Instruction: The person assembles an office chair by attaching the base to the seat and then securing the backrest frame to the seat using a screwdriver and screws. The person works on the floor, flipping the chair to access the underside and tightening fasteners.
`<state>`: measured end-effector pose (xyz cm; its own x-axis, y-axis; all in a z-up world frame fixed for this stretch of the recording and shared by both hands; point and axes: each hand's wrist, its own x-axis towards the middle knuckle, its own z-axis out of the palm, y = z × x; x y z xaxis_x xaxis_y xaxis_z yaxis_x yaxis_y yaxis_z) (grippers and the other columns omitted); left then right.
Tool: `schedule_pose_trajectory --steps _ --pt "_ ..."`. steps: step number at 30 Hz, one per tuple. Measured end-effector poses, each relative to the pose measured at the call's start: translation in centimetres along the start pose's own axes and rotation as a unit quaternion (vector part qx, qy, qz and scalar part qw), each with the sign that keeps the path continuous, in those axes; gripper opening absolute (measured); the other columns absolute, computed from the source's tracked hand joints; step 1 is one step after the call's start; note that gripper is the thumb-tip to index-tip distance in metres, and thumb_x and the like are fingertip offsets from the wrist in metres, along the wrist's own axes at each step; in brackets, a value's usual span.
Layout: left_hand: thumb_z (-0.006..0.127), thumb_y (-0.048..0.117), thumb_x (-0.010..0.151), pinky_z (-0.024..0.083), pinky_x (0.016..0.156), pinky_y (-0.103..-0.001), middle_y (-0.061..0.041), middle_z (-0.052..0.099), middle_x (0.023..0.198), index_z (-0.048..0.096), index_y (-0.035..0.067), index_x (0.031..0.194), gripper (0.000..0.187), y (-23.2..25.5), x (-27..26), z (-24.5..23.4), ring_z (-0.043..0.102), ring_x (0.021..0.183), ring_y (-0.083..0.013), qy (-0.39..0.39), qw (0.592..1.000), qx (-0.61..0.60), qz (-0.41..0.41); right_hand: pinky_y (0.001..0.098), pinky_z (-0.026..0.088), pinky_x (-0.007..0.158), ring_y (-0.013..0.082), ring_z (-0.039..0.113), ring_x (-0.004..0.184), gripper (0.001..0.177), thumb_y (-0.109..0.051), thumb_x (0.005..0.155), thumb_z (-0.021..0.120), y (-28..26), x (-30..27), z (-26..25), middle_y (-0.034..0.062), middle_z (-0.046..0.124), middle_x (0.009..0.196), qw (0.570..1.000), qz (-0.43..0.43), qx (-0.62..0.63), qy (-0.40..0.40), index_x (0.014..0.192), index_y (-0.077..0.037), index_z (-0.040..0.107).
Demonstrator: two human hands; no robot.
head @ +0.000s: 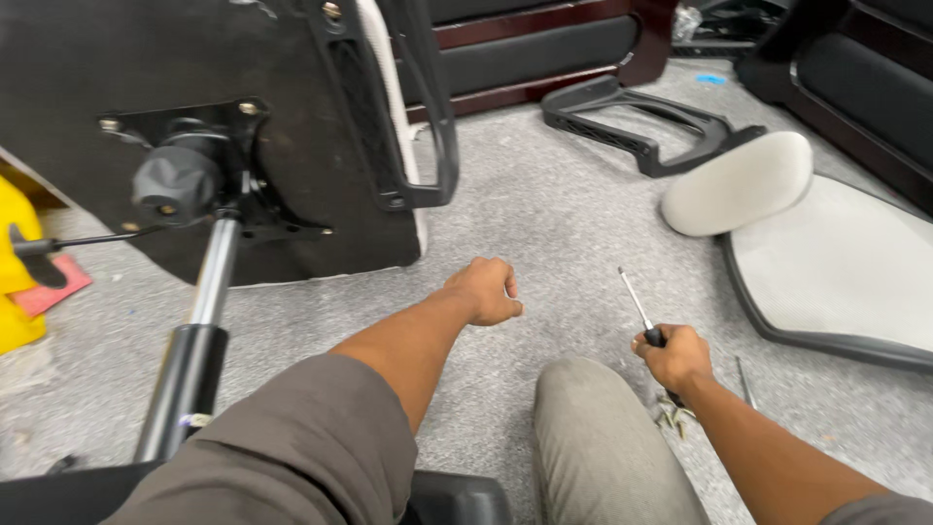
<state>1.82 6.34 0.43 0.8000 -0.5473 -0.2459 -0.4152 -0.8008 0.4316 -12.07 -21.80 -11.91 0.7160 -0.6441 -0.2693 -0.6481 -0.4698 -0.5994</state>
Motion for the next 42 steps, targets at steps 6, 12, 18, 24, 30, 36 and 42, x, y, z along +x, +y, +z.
schedule_pose_trajectory --steps 6,12,18,24,30,36,42 --pt "0.081 0.031 0.079 0.055 0.092 -0.041 -0.013 0.072 0.108 0.071 0.011 0.105 0.034 -6.3 -1.5 -4.2 0.07 0.106 -0.0297 0.179 0.976 -0.086 -0.093 0.0357 0.05 0.061 0.0173 0.059 0.064 0.022 -0.021 0.087 0.08 -8.9 -0.8 2.3 0.0092 0.066 0.076 0.984 -0.093 0.144 -0.057 0.1 -0.004 0.076" --pt "0.082 0.024 0.081 0.055 0.09 -0.039 -0.013 0.074 0.106 0.065 0.005 0.115 0.042 -10.4 -0.5 -7.7 0.071 0.1 -0.0286 0.395 0.885 -0.203 -0.138 0.0297 0.046 0.055 0.0123 0.054 0.059 0.018 -0.009 0.084 0.08 -18.8 -4.0 3.1 0.0029 0.066 0.073 0.955 -0.152 0.229 -0.112 0.1 -0.002 0.072" --pt "0.076 0.015 0.087 0.057 0.09 -0.034 -0.009 0.074 0.109 0.065 0.004 0.121 0.037 -13.2 1.0 -10.1 0.074 0.097 -0.0217 0.388 0.878 -0.264 -0.09 0.0278 0.044 0.054 0.0102 0.053 0.059 0.017 -0.01 0.086 0.078 -25.9 -6.2 4.1 0.0033 0.065 0.073 0.927 -0.227 0.269 -0.13 0.1 -0.003 0.073" --pt "0.066 0.018 0.097 0.054 0.096 -0.035 -0.01 0.075 0.115 0.065 0.005 0.124 0.03 -13.4 1.8 -10.0 0.072 0.106 -0.0211 0.334 0.886 -0.307 -0.094 0.0261 0.046 0.055 0.0085 0.054 0.058 0.017 -0.011 0.087 0.076 -30.3 -6.9 5.8 0.0004 0.063 0.072 0.909 -0.258 0.296 -0.142 0.102 -0.002 0.073" --pt "0.062 0.015 0.098 0.05 0.103 -0.035 -0.009 0.069 0.128 0.052 0.007 0.134 0.039 -14.0 2.1 -10.1 0.065 0.119 -0.0208 0.255 0.899 -0.344 -0.089 0.0265 0.046 0.055 0.0085 0.054 0.058 0.017 -0.01 0.087 0.077 -32.0 -6.7 7.3 0.0001 0.062 0.07 0.92 -0.264 0.26 -0.125 0.102 -0.003 0.076" --pt "0.062 0.017 0.096 0.051 0.103 -0.034 -0.009 0.07 0.131 0.055 0.007 0.135 0.041 -13.8 2.1 -9.6 0.067 0.118 -0.0199 0.284 0.892 -0.339 -0.095 0.0265 0.045 0.054 0.0082 0.055 0.058 0.015 -0.009 0.087 0.075 -32.7 -6.9 8.4 -0.0004 0.064 0.07 0.917 -0.264 0.266 -0.134 0.101 -0.004 0.076" --pt "0.064 0.018 0.094 0.051 0.102 -0.035 -0.018 0.062 0.138 0.048 0.003 0.147 0.057 -13.0 1.1 -10.7 0.063 0.123 -0.026 0.253 0.892 -0.354 -0.126 0.0276 0.044 0.054 0.0088 0.053 0.058 0.009 -0.009 0.088 0.076 -32.3 -6.8 9.1 0.0006 0.064 0.071 0.922 -0.247 0.266 -0.134 0.094 -0.002 0.075"
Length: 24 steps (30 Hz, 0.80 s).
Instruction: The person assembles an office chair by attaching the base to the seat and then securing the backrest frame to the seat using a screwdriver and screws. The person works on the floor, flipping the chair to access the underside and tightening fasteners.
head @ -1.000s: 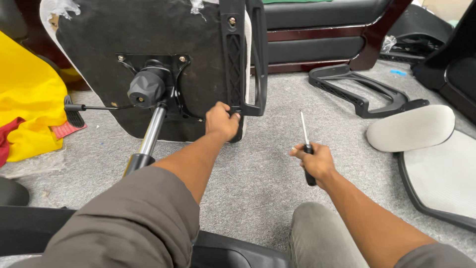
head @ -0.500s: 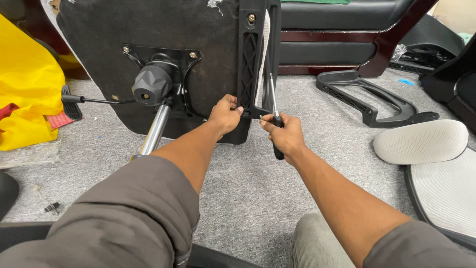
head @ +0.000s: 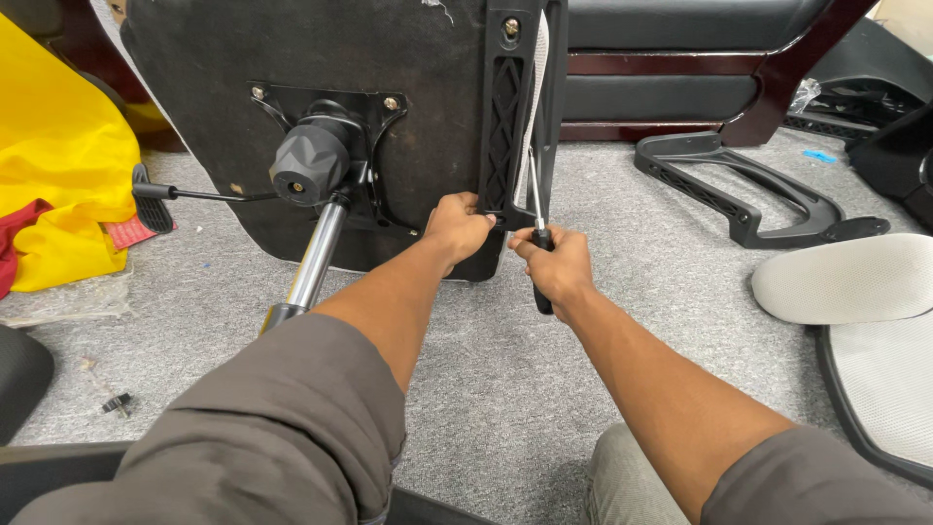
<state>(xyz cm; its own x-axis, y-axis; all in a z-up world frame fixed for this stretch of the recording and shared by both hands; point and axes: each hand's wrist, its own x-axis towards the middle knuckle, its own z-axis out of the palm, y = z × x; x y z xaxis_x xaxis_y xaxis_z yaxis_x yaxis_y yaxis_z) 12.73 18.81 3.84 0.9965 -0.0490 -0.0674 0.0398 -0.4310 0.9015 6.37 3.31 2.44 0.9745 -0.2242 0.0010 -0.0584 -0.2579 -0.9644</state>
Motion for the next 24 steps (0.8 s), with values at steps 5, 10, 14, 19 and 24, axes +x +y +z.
schedule_pose_trajectory --steps 5,10,14,19,24 --pt "0.059 0.014 0.089 0.05 0.106 -0.039 -0.02 0.068 0.136 0.054 0.002 0.147 0.059 0.7 0.0 -0.2 0.068 0.125 -0.0326 -0.067 0.996 -0.042 -0.048 0.0286 0.048 0.057 0.0098 0.057 0.061 0.009 -0.009 0.087 0.075 1.7 -0.2 -0.2 0.0019 0.068 0.073 1.0 -0.002 -0.01 -0.006 0.092 -0.002 0.076" --pt "0.061 0.009 0.088 0.037 0.116 -0.04 -0.014 0.057 0.142 0.042 0.014 0.155 0.07 -0.8 0.2 -1.7 0.051 0.137 -0.0283 -0.124 0.992 0.023 0.009 0.0333 0.05 0.064 0.0121 0.061 0.066 0.012 -0.015 0.087 0.074 4.4 -1.1 -1.3 0.0034 0.071 0.076 0.987 -0.002 -0.161 -0.029 0.094 -0.006 0.078" --pt "0.061 0.008 0.089 0.033 0.119 -0.038 -0.011 0.071 0.123 0.034 0.015 0.157 0.074 -1.9 0.5 -1.7 0.056 0.134 -0.0222 -0.15 0.988 0.017 0.021 0.0376 0.052 0.068 0.016 0.064 0.068 0.016 -0.018 0.087 0.074 7.9 -1.8 -2.1 0.0081 0.072 0.078 0.965 0.027 -0.249 -0.073 0.098 -0.007 0.078" --pt "0.065 0.011 0.089 0.036 0.119 -0.037 -0.008 0.076 0.095 0.036 0.013 0.157 0.074 -2.1 0.7 -1.4 0.067 0.121 -0.0215 -0.15 0.987 0.004 0.053 0.0411 0.057 0.08 0.0253 0.071 0.084 0.027 -0.006 0.085 0.067 12.0 -1.4 -2.2 0.013 0.075 0.093 0.898 0.035 -0.399 -0.18 0.11 -0.011 0.074" --pt "0.064 0.017 0.092 0.037 0.114 -0.041 -0.005 0.075 0.086 0.04 0.014 0.155 0.068 -0.7 1.1 -2.8 0.063 0.114 -0.0165 -0.164 0.985 0.053 0.01 0.0394 0.056 0.098 0.0276 0.068 0.114 0.036 -0.003 0.082 0.071 12.6 -1.9 -1.4 0.0113 0.071 0.122 0.83 0.033 -0.493 -0.258 0.117 -0.014 0.072"
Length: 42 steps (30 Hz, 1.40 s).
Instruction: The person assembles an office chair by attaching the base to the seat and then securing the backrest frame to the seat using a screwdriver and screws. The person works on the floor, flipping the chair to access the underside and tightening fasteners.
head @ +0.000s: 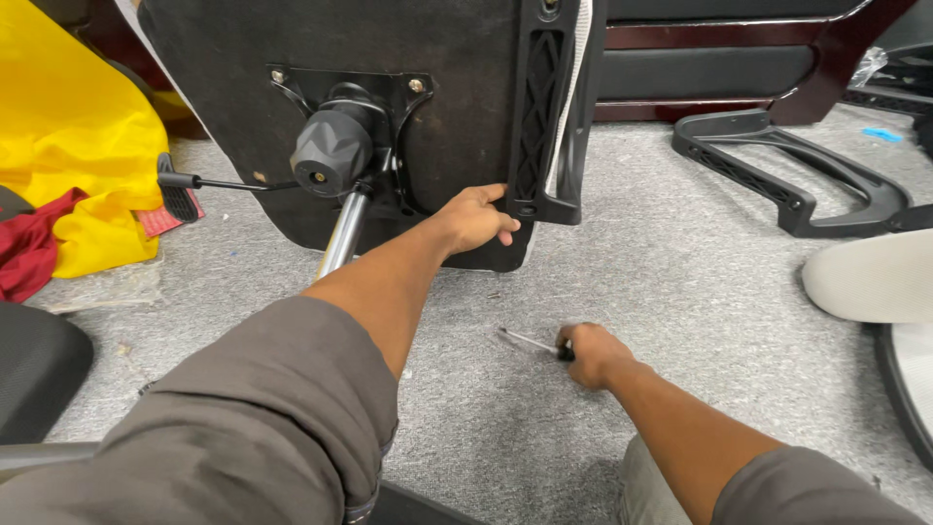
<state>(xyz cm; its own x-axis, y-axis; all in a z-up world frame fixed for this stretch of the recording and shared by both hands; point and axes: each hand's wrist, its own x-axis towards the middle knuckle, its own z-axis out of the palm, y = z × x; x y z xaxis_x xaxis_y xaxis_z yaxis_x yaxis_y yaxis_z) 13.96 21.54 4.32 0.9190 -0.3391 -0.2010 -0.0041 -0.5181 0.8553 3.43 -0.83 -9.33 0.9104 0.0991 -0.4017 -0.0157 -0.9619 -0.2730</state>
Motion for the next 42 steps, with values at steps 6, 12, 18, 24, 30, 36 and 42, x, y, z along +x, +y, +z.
schedule_pose_trajectory --steps 6,12,18,24,30,36,42 --pt "0.062 0.022 0.095 0.048 0.104 -0.039 -0.004 0.071 0.08 0.05 0.013 0.151 0.058 -1.1 1.3 0.5 0.068 0.104 -0.0188 0.014 0.999 -0.037 0.03 0.0384 0.049 0.11 0.0284 0.064 0.124 0.043 0.0 0.087 0.064 -1.8 -0.3 -0.4 0.0127 0.064 0.135 0.998 0.003 -0.025 -0.063 0.128 -0.014 0.068" --pt "0.063 0.024 0.098 0.048 0.103 -0.036 -0.003 0.077 0.089 0.05 0.007 0.148 0.054 -3.1 2.5 1.4 0.07 0.104 -0.0146 0.077 0.99 0.006 0.121 0.0372 0.044 0.116 0.0312 0.055 0.135 0.054 0.002 0.082 0.066 -2.7 2.2 -2.1 0.0156 0.055 0.146 0.993 -0.111 0.017 0.029 0.136 -0.006 0.06" --pt "0.065 0.02 0.096 0.056 0.077 -0.033 -0.004 0.076 0.089 0.055 0.005 0.144 0.051 -3.6 3.0 1.8 0.065 0.073 -0.0129 0.104 0.987 -0.03 0.117 0.0381 0.039 0.117 0.0309 0.046 0.141 0.059 0.002 0.084 0.064 -4.1 5.4 -2.5 0.0116 0.049 0.152 0.988 -0.141 0.042 0.039 0.141 -0.007 0.054" --pt "0.067 0.018 0.096 0.052 0.072 -0.029 -0.004 0.076 0.085 0.057 0.003 0.142 0.049 -4.2 3.2 2.0 0.062 0.071 -0.0097 0.126 0.977 -0.012 0.172 0.0391 0.031 0.123 0.0282 0.033 0.149 0.07 -0.003 0.089 0.059 -5.4 7.8 -1.0 0.006 0.029 0.164 0.988 -0.153 -0.017 -0.014 0.154 -0.014 0.036" --pt "0.063 0.018 0.098 0.051 0.072 -0.03 -0.004 0.074 0.083 0.059 0.005 0.141 0.046 -4.3 2.8 2.2 0.06 0.071 -0.0096 0.126 0.978 -0.022 0.164 0.0417 0.028 0.124 0.0359 0.03 0.149 0.074 -0.001 0.091 0.058 -6.8 8.9 0.0 0.0073 0.021 0.168 0.981 -0.169 -0.09 -0.039 0.158 -0.012 0.028" --pt "0.062 0.019 0.099 0.052 0.075 -0.03 -0.005 0.076 0.086 0.054 0.004 0.143 0.047 -4.4 2.5 2.7 0.063 0.075 -0.0092 0.139 0.977 -0.047 0.157 0.0396 0.036 0.121 0.0362 0.037 0.146 0.072 0.004 0.083 0.068 -7.4 9.5 1.2 0.0175 0.027 0.161 0.99 -0.094 -0.102 -0.005 0.148 -0.019 0.047" --pt "0.062 0.019 0.098 0.053 0.078 -0.032 -0.005 0.076 0.09 0.054 0.005 0.144 0.048 -4.6 2.8 2.6 0.065 0.08 -0.0131 0.132 0.979 -0.053 0.147 0.0417 0.058 0.093 0.0376 0.069 0.105 0.029 0.006 0.086 0.063 -5.0 9.6 3.0 0.0212 0.067 0.119 0.983 -0.058 0.096 0.148 0.112 -0.007 0.067"
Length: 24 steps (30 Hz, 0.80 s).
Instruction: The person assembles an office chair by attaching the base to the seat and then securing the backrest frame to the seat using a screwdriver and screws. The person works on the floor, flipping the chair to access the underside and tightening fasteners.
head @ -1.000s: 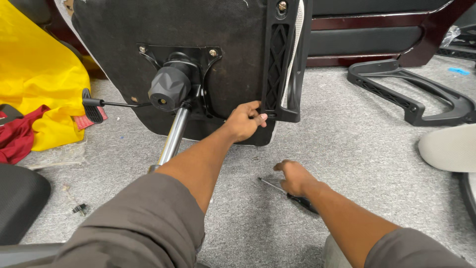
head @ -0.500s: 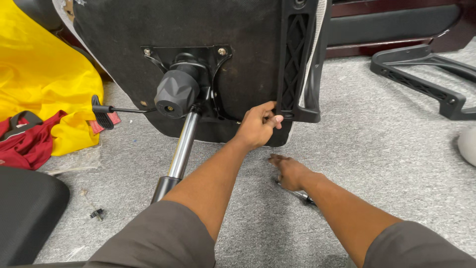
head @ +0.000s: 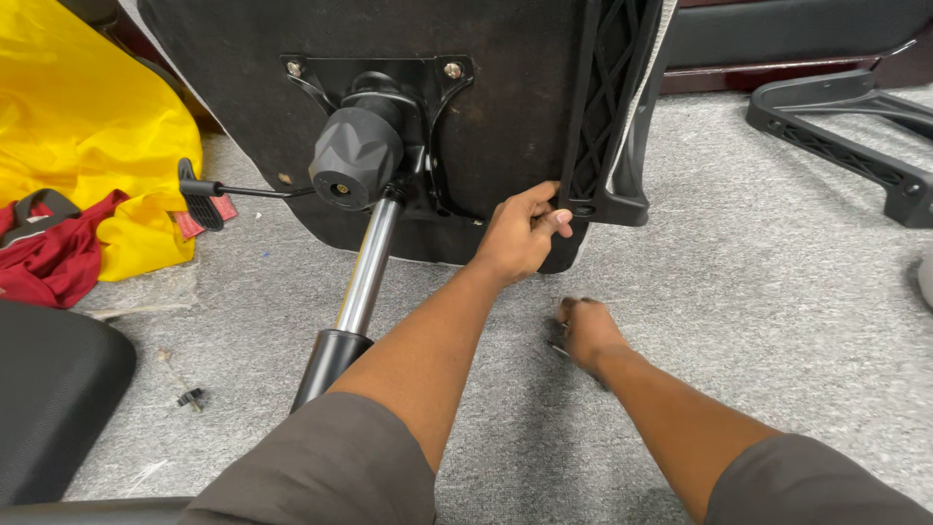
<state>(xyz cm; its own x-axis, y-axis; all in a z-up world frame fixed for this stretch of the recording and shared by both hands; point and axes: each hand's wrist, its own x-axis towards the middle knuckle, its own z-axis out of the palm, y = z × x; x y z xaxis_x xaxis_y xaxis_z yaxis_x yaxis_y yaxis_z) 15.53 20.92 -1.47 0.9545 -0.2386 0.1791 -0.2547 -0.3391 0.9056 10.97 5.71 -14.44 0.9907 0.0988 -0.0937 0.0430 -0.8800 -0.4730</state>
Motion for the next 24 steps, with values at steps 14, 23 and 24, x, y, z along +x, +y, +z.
schedule_pose_trajectory --steps 14,23,24 --pt "0.064 0.015 0.096 0.054 0.079 -0.039 -0.01 0.074 0.092 0.062 0.007 0.13 0.035 2.8 -1.5 1.2 0.072 0.085 -0.0254 0.091 0.995 0.043 -0.023 0.029 0.063 0.082 0.0199 0.074 0.088 0.018 0.007 0.086 0.07 -5.9 -3.5 -9.1 0.0145 0.074 0.097 0.796 0.044 0.577 0.177 0.104 0.006 0.066" --pt "0.06 0.013 0.097 0.054 0.084 -0.04 -0.011 0.075 0.099 0.061 0.009 0.125 0.028 3.7 -1.2 1.4 0.072 0.094 -0.0255 0.077 0.993 0.039 -0.086 0.0261 0.063 0.076 0.0148 0.075 0.082 0.02 0.002 0.087 0.072 -9.5 -3.7 -12.3 0.0119 0.077 0.095 0.823 0.068 0.502 0.258 0.107 0.006 0.074" --pt "0.06 0.013 0.097 0.054 0.084 -0.04 -0.011 0.075 0.1 0.061 0.009 0.124 0.028 3.7 -1.2 1.4 0.072 0.095 -0.0259 0.083 0.993 0.037 -0.078 0.0261 0.062 0.074 0.0145 0.074 0.08 0.018 0.001 0.088 0.073 -9.8 -3.6 -12.4 0.0107 0.078 0.092 0.833 0.092 0.476 0.267 0.105 0.004 0.075"
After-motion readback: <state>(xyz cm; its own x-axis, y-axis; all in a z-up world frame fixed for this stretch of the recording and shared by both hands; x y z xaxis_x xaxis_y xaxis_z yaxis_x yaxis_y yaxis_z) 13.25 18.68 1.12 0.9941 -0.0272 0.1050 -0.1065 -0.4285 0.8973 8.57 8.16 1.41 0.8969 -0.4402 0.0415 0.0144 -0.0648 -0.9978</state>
